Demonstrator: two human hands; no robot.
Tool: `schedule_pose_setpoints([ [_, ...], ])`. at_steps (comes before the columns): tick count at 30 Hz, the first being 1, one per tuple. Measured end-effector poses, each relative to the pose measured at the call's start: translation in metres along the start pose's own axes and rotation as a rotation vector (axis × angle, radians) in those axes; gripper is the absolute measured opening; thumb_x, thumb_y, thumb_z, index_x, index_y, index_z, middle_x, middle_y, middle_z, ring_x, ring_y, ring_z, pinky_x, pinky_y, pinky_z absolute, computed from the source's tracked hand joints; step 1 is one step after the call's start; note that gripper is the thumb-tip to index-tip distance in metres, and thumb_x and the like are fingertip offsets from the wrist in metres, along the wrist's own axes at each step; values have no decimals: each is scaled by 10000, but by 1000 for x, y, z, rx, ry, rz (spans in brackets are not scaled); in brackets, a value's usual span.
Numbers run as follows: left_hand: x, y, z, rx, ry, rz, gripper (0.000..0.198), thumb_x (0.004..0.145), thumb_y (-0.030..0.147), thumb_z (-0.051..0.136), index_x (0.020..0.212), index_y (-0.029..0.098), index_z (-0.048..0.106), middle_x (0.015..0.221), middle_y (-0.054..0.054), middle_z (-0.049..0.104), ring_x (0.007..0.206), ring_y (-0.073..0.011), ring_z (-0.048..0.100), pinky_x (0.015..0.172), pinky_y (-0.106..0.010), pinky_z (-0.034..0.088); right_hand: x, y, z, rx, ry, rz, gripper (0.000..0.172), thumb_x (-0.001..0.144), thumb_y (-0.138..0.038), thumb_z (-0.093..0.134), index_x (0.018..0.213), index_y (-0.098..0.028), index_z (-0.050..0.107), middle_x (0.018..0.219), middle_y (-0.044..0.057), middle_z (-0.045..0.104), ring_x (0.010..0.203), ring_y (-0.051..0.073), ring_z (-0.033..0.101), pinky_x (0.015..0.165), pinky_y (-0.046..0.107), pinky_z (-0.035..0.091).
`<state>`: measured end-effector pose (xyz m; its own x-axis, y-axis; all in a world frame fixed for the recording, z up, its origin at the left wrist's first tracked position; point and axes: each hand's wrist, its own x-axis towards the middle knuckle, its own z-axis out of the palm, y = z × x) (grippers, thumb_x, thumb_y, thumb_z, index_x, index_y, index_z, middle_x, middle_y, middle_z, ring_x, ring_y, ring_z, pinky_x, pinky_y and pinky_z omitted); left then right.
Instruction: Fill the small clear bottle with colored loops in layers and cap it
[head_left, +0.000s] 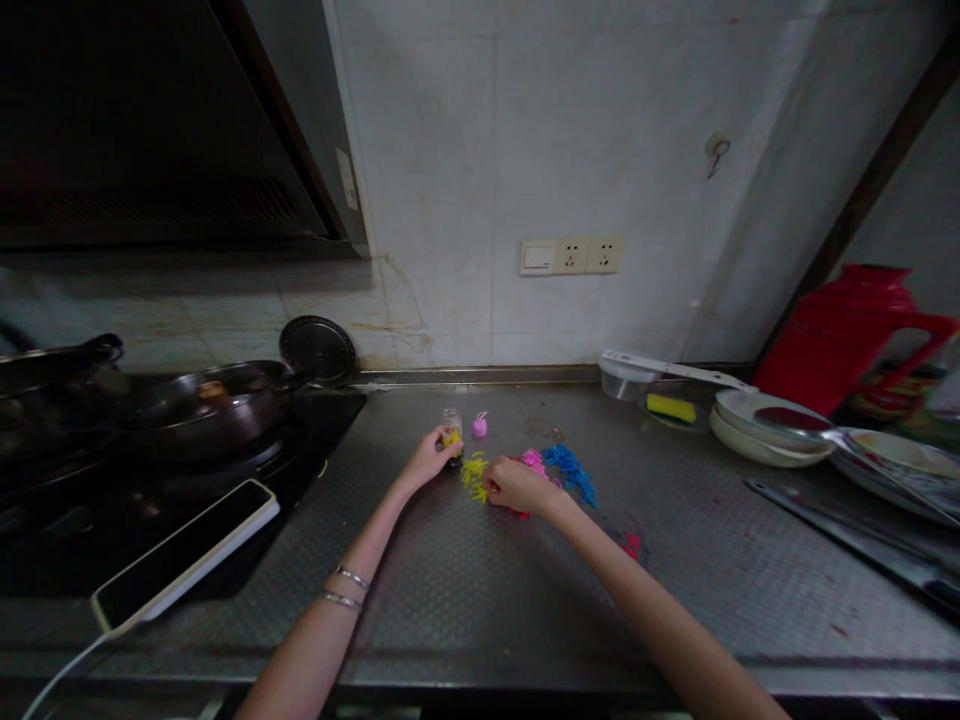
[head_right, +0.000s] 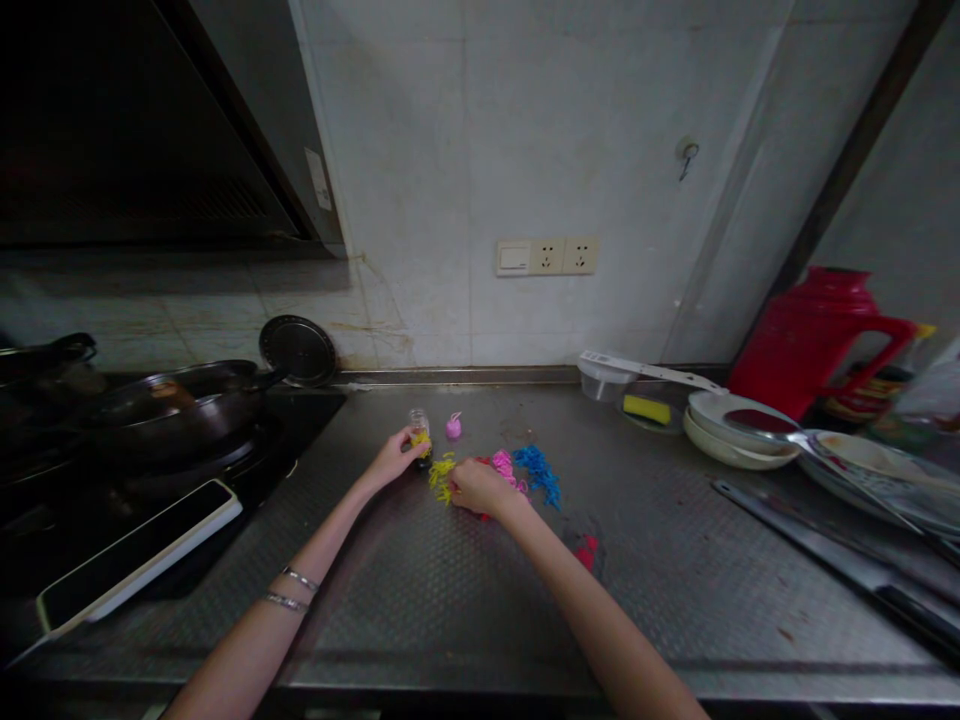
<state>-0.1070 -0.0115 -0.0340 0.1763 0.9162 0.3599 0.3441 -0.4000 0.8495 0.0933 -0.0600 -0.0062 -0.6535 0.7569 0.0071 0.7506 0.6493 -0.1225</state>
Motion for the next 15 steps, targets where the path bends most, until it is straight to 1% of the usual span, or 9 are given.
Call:
schedule_pose_setpoints([
  [5,0,2,0,12,4,3,260,716,321,590,893,133,563,860,-53,627,815,-165,574,784,-287,436,1,0,3,15,43,-23,209,739,-131,475,813,-152,669,836,81,680,784,160,612,675,206,389],
  [9,-1,4,-1,20,9,-7,271,715,320,590,909,133,565,869,-52,628,826,-166,574,791,-288,434,0,-1,3,25,50,-32,218,756,-141,475,832,-148,679,865,92,685,831,170,614,724,217,400],
  [15,0,2,0,5,5,-18,285,711,323,594,922,134,564,865,-50,630,815,-165,576,784,-290,439,-5,-2,-4,80,91,-55,216,765,-146,479,831,-162,684,856,79,690,838,165,610,740,215,401],
])
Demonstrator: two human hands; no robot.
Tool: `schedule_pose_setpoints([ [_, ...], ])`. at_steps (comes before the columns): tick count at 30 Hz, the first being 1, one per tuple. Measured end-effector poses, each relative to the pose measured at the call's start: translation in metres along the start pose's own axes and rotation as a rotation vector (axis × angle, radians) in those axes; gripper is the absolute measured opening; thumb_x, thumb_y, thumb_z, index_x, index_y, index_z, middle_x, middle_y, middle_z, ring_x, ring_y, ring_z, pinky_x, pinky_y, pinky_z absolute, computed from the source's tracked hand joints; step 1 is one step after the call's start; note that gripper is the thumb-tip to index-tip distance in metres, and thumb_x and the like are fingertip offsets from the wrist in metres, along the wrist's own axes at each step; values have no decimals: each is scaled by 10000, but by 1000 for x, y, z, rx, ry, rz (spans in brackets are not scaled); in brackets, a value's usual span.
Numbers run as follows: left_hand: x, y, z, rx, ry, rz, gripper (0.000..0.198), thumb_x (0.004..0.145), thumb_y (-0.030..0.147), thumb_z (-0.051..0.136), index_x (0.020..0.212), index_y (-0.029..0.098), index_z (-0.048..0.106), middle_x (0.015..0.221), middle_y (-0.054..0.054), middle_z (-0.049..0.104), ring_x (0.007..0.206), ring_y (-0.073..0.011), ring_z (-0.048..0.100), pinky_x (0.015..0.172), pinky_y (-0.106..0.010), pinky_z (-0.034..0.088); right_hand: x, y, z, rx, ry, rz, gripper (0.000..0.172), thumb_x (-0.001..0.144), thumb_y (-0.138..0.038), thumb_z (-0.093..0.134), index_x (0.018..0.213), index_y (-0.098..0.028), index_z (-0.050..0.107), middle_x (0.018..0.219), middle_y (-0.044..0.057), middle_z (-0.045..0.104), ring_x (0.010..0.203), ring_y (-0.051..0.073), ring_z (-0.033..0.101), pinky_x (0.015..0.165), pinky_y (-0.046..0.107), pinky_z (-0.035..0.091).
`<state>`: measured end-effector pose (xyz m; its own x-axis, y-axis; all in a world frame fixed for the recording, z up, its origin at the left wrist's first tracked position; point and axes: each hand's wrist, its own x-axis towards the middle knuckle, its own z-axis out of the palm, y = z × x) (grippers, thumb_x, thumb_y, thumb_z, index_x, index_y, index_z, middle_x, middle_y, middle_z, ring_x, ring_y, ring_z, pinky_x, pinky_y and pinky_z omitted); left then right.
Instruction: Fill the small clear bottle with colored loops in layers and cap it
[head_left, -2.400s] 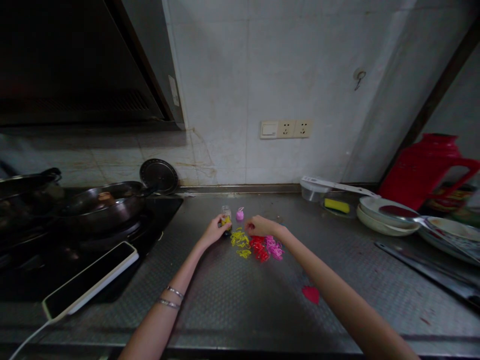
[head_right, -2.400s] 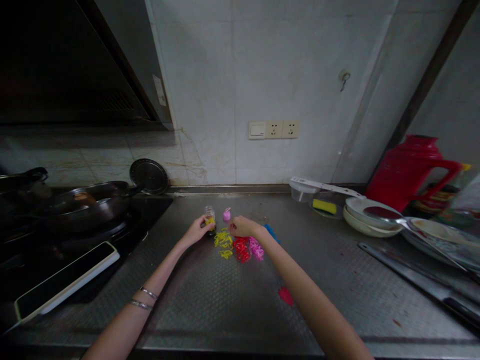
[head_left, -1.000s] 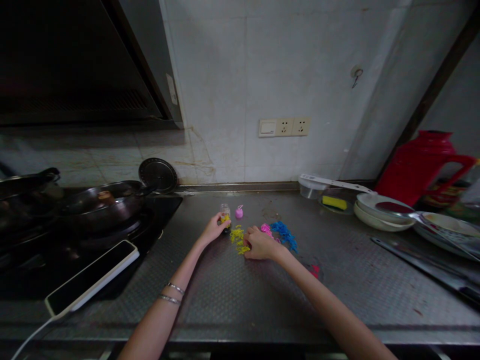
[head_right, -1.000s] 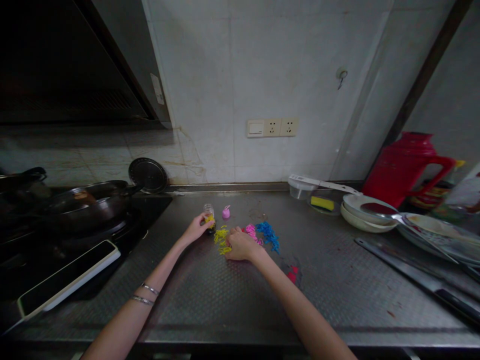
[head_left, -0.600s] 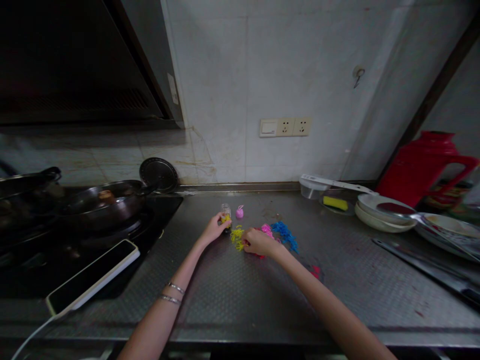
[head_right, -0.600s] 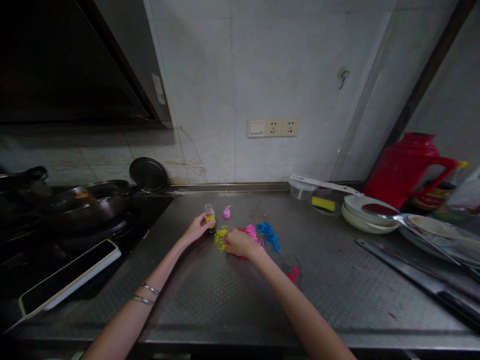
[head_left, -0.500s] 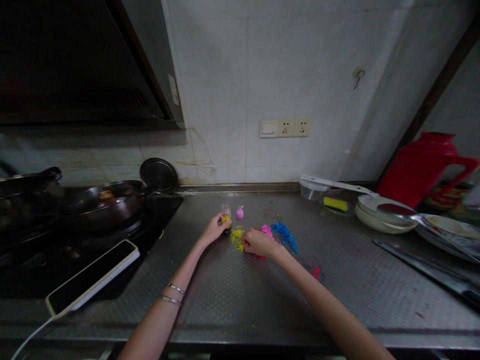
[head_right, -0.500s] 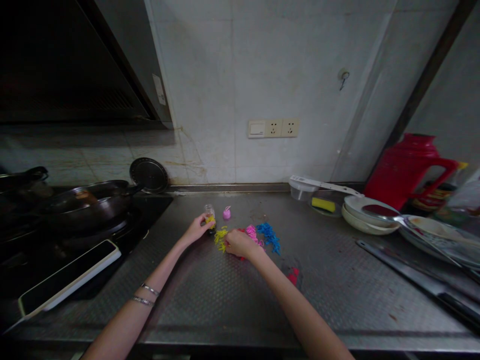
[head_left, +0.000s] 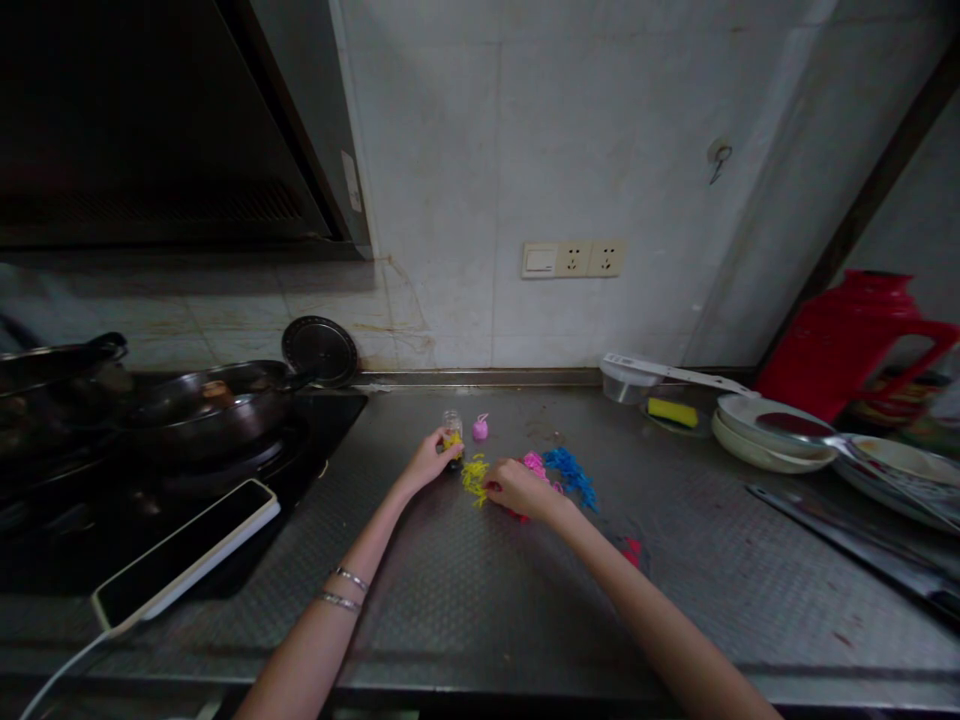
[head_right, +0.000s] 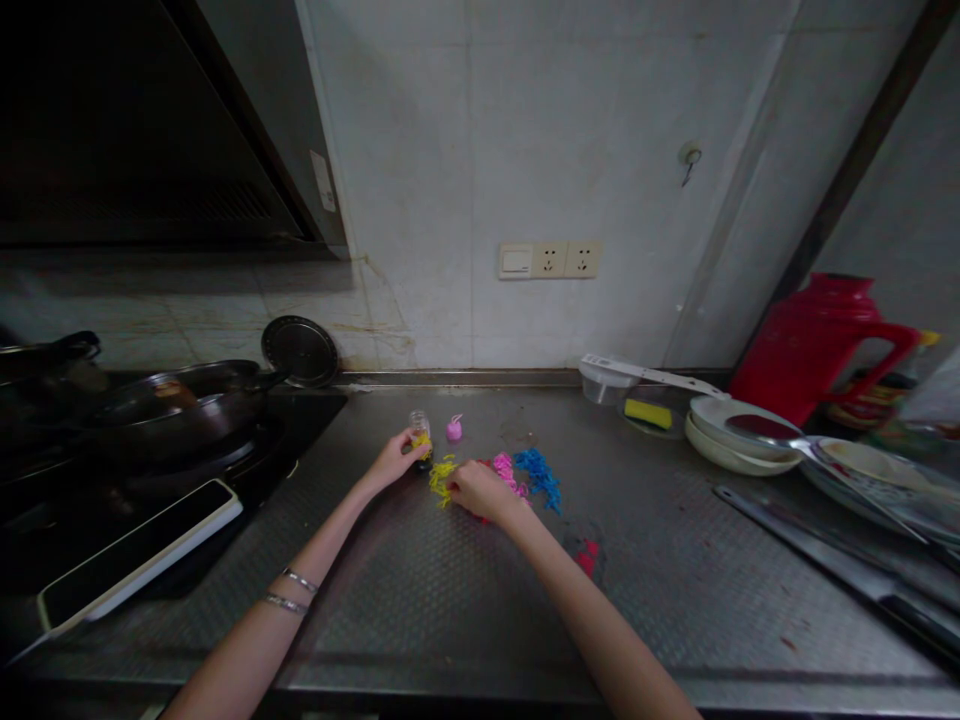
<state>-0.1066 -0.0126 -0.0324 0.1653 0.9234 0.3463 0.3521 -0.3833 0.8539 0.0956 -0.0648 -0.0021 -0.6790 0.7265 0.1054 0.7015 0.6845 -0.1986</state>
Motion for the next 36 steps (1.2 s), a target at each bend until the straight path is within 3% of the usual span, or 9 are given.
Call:
schedule_pose_setpoints([
  [5,1,-1,0,-3,-13,13,271,719,330,586,906,135,559,880,-50,623,829,-162,571,797,-286,430,5,4,-20,130,135,-23,217,771,-156,490,866,-148,685,830,75,687,744,141,606,684,200,401],
  [10,0,3,-1,11,-34,34,234,740,321,558,873,129,561,822,-40,611,768,-149,554,738,-271,433,24,7,-58,198,291,-89,200,761,-171,530,882,-130,684,821,70,681,725,130,592,677,202,405],
  [15,-1,6,-1,55,-17,28,212,732,309,561,850,134,566,819,-36,607,773,-153,546,740,-276,427,53,1,-92,144,332,-133,186,743,-151,547,863,-123,687,802,66,680,715,124,584,667,205,400],
  [19,0,3,-1,43,-13,34,222,730,310,558,867,135,570,818,-35,609,776,-155,549,754,-285,431,73,-5,-103,55,280,-134,187,743,-131,536,843,-115,693,772,65,681,687,115,581,645,196,389],
  [25,1,-1,0,31,-3,10,248,712,326,577,875,139,567,829,-45,625,770,-163,566,756,-297,439,94,-8,-101,-158,132,-113,208,740,-157,532,860,-162,701,818,76,686,741,154,610,609,207,384],
  [30,0,3,-1,43,-7,8,263,720,325,573,903,136,561,833,-52,625,776,-170,570,747,-297,444,102,-14,-99,-297,66,-125,253,750,-153,501,911,-173,695,901,108,673,822,193,622,626,222,405],
  [36,-1,6,-1,16,-10,10,250,720,301,571,903,131,567,857,-53,627,804,-170,570,775,-297,444,105,-17,-100,-294,25,-168,264,749,-110,497,922,-161,690,961,113,661,873,198,615,654,221,417],
])
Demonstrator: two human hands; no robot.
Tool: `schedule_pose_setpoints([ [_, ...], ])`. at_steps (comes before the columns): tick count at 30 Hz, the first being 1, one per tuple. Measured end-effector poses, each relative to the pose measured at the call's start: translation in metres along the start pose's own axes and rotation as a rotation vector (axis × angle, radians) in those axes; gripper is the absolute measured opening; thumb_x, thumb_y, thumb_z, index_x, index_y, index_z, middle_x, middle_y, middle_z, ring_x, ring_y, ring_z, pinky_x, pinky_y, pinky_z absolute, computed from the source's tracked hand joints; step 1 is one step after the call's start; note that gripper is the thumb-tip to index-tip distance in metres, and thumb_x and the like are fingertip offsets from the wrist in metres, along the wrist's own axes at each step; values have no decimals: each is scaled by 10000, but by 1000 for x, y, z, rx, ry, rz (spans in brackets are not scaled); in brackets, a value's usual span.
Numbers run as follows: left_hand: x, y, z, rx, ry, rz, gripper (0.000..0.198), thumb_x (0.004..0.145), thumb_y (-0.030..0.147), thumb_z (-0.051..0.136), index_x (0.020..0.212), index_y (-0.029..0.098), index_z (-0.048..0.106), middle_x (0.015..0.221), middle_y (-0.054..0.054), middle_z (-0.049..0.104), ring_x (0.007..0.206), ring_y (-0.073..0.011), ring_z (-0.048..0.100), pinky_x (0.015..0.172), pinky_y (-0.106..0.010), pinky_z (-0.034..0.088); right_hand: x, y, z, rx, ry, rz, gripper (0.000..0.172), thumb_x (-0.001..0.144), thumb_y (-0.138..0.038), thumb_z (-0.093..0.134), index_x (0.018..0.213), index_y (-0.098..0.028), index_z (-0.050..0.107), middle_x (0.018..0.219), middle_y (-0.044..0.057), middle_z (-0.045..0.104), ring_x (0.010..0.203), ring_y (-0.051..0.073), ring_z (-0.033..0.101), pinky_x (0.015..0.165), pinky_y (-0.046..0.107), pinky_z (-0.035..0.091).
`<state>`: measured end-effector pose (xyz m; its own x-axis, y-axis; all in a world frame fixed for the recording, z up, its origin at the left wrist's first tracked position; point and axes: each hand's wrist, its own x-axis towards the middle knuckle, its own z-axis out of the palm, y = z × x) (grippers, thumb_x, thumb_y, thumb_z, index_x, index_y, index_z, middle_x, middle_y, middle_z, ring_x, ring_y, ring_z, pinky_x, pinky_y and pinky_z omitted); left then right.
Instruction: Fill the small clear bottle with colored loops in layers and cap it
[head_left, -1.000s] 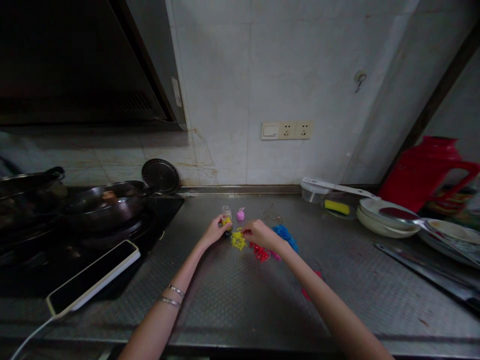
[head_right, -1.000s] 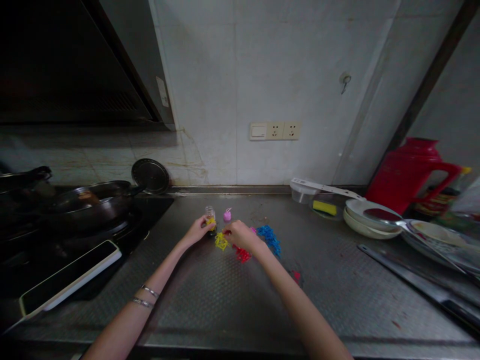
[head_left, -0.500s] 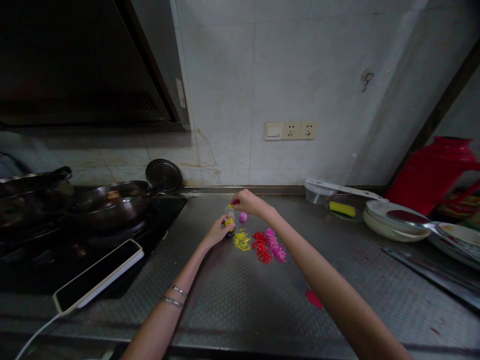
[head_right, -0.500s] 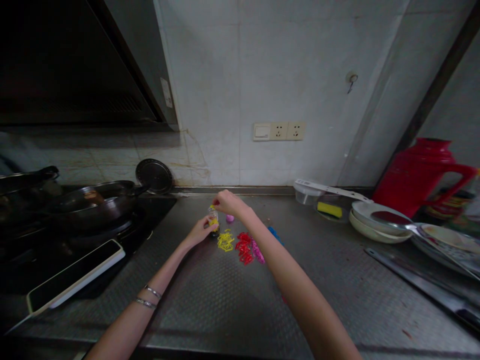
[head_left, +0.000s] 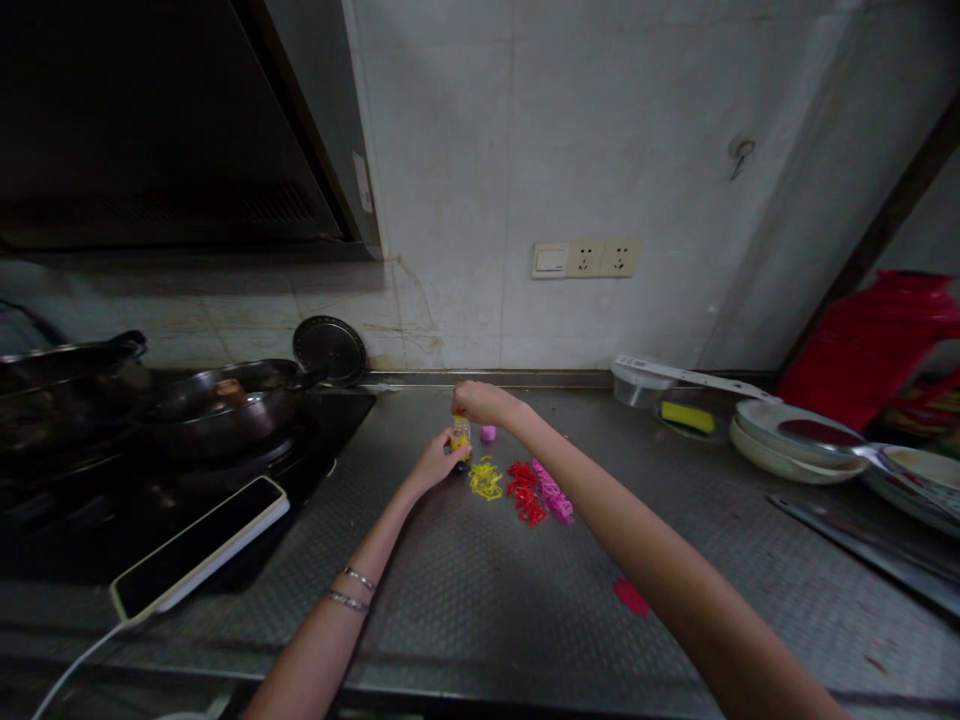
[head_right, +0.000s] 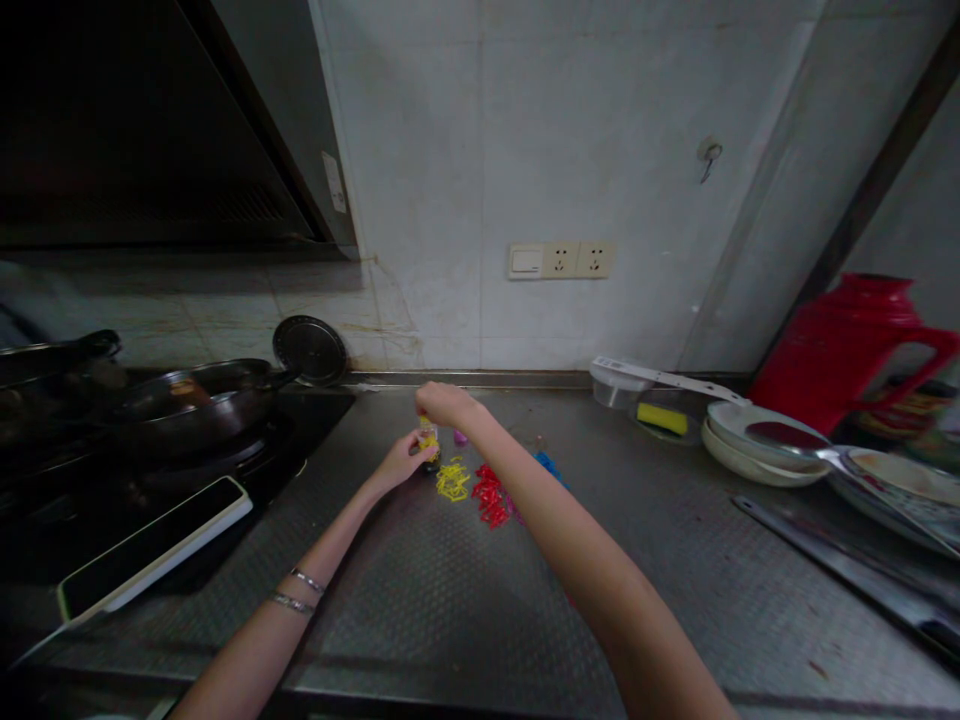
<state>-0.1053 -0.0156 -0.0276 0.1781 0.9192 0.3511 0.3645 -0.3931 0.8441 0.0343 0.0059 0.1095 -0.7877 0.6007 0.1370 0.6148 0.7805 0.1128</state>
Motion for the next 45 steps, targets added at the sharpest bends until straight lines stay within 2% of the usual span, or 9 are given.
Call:
schedule_pose_setpoints([
  [9,0,1,-1,11,6,22,204,723,297,576,851,138,561,835,-52,622,798,-168,565,762,-289,442,3,2,3,86,76,-19,392,701,-1,479,1017,-143,662,1041,116,633,948,178,581,750,209,410],
  [13,-1,4,0,21,0,12,215,724,313,572,849,139,560,828,-48,621,783,-169,570,749,-288,439,-1,11,6,206,160,-30,435,690,21,435,1040,-124,648,1017,107,641,941,160,571,788,216,406],
  [17,0,2,0,6,2,-11,241,719,334,579,864,142,565,829,-43,630,785,-167,576,746,-285,444,-19,20,15,385,299,104,420,692,7,405,1007,-108,659,965,82,662,873,143,586,782,222,424],
  [19,0,1,1,-9,3,-13,245,716,333,585,865,140,566,841,-50,633,801,-169,577,754,-284,444,-31,23,27,464,316,189,416,689,-1,405,1001,-106,660,949,77,670,848,141,594,765,218,434],
  [23,1,3,1,-23,-13,-20,264,712,322,594,897,135,571,875,-63,637,830,-177,576,779,-289,442,-49,25,65,557,180,255,411,676,-7,425,993,-111,665,944,85,678,839,154,600,744,212,433],
  [28,1,2,0,-10,-13,-13,270,716,320,588,904,129,567,888,-61,637,832,-180,583,804,-302,435,-48,23,105,532,83,264,445,667,39,394,1001,-105,651,908,91,670,815,146,586,720,198,410],
  [38,-1,0,-2,27,-34,17,252,748,328,560,900,127,563,877,-54,628,818,-170,571,772,-280,430,-33,20,118,495,-33,317,436,701,0,433,1091,-115,593,851,75,639,749,129,559,634,175,374],
  [45,-1,0,-2,-2,-38,22,239,746,314,563,892,125,563,873,-58,625,821,-169,570,774,-279,432,-34,22,125,524,-39,274,407,696,-2,439,1039,-127,619,835,69,634,711,125,539,641,196,379],
])
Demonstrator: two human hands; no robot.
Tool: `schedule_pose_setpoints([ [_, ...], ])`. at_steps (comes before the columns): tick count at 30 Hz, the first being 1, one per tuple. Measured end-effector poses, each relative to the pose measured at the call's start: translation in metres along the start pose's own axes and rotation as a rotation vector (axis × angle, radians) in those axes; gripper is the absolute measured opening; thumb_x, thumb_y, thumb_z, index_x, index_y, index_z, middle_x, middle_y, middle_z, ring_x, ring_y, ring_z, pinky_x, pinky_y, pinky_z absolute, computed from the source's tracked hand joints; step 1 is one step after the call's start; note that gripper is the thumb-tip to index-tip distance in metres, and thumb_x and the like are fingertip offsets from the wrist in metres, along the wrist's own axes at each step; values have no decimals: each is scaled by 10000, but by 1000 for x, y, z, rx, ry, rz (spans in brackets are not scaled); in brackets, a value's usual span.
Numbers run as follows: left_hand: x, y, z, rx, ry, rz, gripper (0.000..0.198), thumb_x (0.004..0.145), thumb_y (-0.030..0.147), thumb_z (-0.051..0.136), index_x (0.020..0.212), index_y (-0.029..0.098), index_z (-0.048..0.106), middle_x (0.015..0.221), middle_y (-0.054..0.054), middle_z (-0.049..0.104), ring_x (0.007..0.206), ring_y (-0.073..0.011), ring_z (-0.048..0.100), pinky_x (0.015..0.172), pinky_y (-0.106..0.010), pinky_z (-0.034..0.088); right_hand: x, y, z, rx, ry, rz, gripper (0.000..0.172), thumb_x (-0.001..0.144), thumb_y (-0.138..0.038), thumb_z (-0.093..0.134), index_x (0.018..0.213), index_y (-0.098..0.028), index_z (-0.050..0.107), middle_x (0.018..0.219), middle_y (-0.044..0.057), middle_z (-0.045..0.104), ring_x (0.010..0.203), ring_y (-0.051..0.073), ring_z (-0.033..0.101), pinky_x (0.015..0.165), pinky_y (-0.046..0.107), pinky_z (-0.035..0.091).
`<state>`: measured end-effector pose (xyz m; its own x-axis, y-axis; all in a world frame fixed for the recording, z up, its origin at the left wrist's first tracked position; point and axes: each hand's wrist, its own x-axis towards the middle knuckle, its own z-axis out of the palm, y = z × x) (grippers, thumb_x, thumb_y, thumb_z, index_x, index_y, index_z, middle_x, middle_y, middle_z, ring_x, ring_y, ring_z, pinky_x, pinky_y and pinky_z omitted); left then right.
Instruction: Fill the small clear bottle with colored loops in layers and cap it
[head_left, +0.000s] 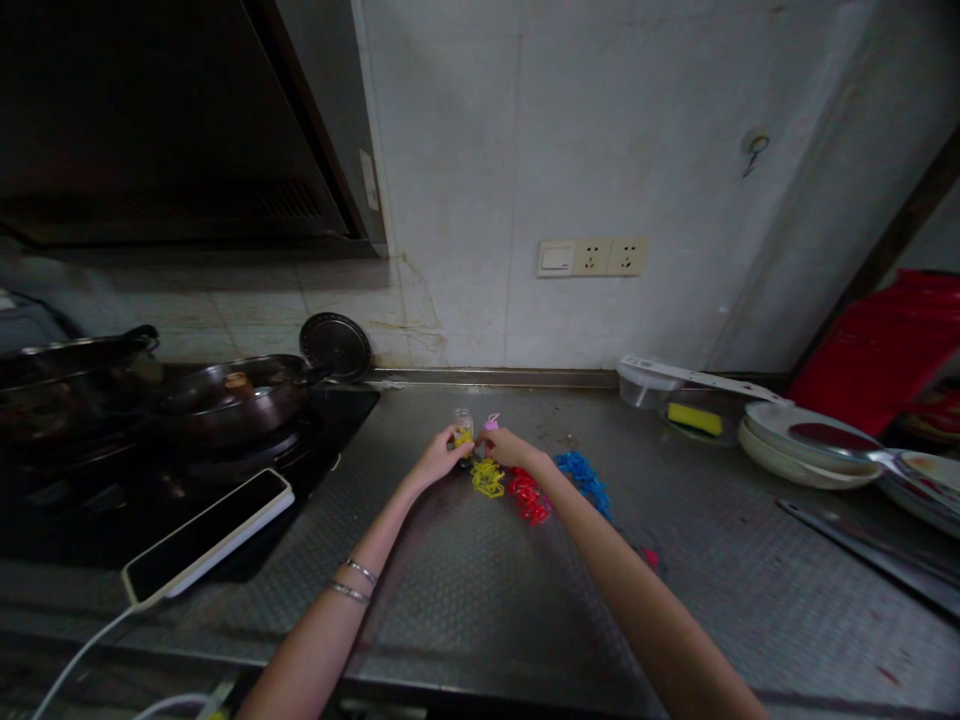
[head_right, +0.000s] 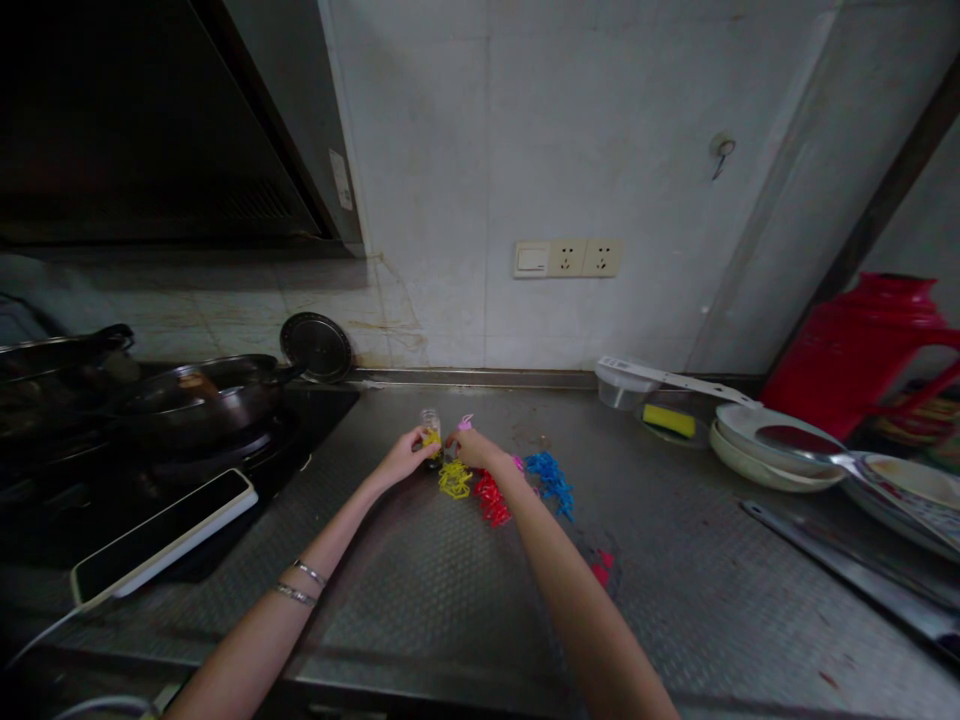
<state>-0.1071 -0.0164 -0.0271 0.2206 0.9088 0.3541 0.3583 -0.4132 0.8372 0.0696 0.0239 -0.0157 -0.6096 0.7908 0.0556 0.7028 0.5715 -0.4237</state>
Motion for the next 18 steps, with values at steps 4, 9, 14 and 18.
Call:
schedule_pose_setpoints([
  [4,1,-2,0,12,6,1,247,746,323,566,898,129,564,869,-54,627,827,-170,572,779,-280,433,-1,-1,0,8,9,10,403,702,-3,424,1036,-116,620,825,73,641,693,122,544,627,193,378],
  [9,1,-2,0,20,5,-8,249,747,325,562,899,128,564,858,-52,628,814,-169,576,767,-279,437,0,-3,1,-13,12,13,407,691,-17,440,1040,-116,625,872,88,653,731,134,564,638,191,388],
  [14,1,2,0,21,13,-24,244,737,301,567,903,122,564,857,-57,632,803,-167,578,768,-281,436,-4,-8,-1,-28,-14,-11,408,694,-27,429,1036,-118,632,900,89,658,756,143,576,668,201,402],
  [18,2,0,1,23,23,-28,255,733,309,575,910,125,568,852,-57,634,806,-167,574,767,-283,437,-9,-10,-5,-15,-54,4,402,704,-21,416,1026,-122,633,846,75,661,719,128,574,641,187,396],
])
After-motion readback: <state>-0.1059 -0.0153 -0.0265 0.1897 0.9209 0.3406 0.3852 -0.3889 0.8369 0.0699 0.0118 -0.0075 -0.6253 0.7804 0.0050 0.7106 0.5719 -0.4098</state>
